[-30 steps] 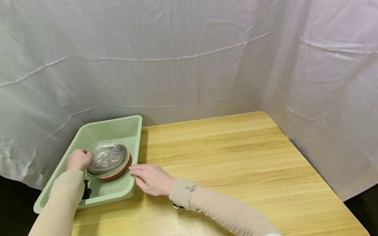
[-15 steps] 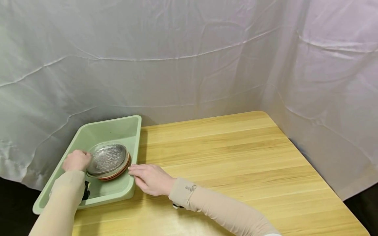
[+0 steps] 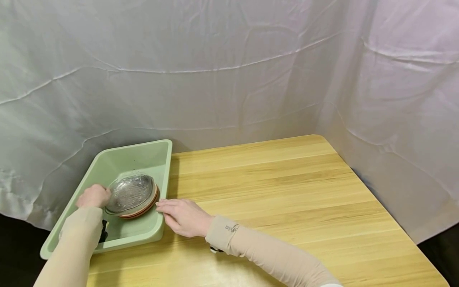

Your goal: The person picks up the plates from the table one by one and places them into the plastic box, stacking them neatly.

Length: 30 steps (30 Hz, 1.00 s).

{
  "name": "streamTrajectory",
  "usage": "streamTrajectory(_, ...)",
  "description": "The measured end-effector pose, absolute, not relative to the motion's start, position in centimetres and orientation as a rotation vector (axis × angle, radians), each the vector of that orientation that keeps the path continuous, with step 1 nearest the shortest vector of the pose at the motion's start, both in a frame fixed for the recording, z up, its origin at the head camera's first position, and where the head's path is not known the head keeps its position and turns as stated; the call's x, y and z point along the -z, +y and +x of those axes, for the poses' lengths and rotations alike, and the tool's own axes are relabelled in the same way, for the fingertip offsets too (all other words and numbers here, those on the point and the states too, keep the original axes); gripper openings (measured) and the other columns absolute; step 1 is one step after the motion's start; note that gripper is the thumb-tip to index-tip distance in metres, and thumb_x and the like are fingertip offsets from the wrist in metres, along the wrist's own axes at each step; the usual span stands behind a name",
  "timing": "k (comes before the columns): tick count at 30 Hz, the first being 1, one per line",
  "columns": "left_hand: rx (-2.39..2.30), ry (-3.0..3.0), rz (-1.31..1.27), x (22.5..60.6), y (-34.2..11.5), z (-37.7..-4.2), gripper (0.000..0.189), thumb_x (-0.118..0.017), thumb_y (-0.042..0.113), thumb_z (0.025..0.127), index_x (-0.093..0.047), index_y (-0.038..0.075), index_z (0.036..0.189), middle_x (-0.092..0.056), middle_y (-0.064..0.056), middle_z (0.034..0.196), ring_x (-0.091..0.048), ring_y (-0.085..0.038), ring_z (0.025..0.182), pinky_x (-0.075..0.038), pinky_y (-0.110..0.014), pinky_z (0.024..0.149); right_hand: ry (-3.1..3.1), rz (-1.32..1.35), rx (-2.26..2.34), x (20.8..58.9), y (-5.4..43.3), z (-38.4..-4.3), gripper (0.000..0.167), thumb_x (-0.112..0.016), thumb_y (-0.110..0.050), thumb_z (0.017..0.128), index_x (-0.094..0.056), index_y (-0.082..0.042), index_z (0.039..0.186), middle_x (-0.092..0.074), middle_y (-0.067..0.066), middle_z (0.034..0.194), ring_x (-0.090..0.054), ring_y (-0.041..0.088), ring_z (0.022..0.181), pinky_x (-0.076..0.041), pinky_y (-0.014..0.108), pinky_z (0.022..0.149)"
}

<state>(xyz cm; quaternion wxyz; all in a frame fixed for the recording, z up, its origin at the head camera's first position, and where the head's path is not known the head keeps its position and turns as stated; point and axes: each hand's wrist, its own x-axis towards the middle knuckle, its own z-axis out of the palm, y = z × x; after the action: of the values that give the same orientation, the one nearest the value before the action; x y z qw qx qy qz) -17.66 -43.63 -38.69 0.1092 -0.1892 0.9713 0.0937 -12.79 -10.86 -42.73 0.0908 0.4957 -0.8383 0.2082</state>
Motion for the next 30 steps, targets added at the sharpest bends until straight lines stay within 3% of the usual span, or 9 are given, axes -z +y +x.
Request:
streamTrajectory(13, -0.225, 2.797, -0.580, 38.83, -43.24, -18.05, 0.059, -0.034, 0.029, 0.101, -0.047, -0.022, 0.126, -0.044, -0.049, 0.132, -0.050, -0.066, 0.116, -0.051, -0.064, 0.086, -2.508, 1.481, -0.616, 42.63, -10.94, -12.67, 0.038, -0.042, -0.017, 0.105, -0.061, -0.014, 0.138, -0.055, 0.000, 0.150, -0.050, 0.010, 0.142, -0.034, 0.020, 0.119)
streamTrajectory(23, -0.206, 2.814, -0.635, 39.04, -43.49, -17.96, 0.065, -0.037, 0.036, 0.103, -0.046, -0.023, 0.128, -0.047, -0.048, 0.131, -0.053, -0.064, 0.115, -0.053, -0.060, 0.082, -2.489, 1.488, -0.624, 42.76, -10.97, -12.61, 0.038, -0.042, -0.016, 0.105, -0.062, -0.013, 0.137, -0.056, 0.000, 0.150, -0.050, 0.010, 0.141, -0.035, 0.021, 0.119)
streamTrajectory(30, -0.197, 2.778, -0.667, 39.10, -43.70, -18.06, 0.069, -0.037, 0.039, 0.102, -0.043, -0.024, 0.130, -0.044, -0.049, 0.133, -0.052, -0.064, 0.117, -0.052, -0.061, 0.086, -2.463, 1.518, -0.635, 43.08, -10.74, -12.97, 0.039, -0.042, -0.015, 0.105, -0.060, -0.012, 0.139, -0.054, 0.001, 0.151, -0.048, 0.011, 0.143, -0.031, 0.020, 0.121)
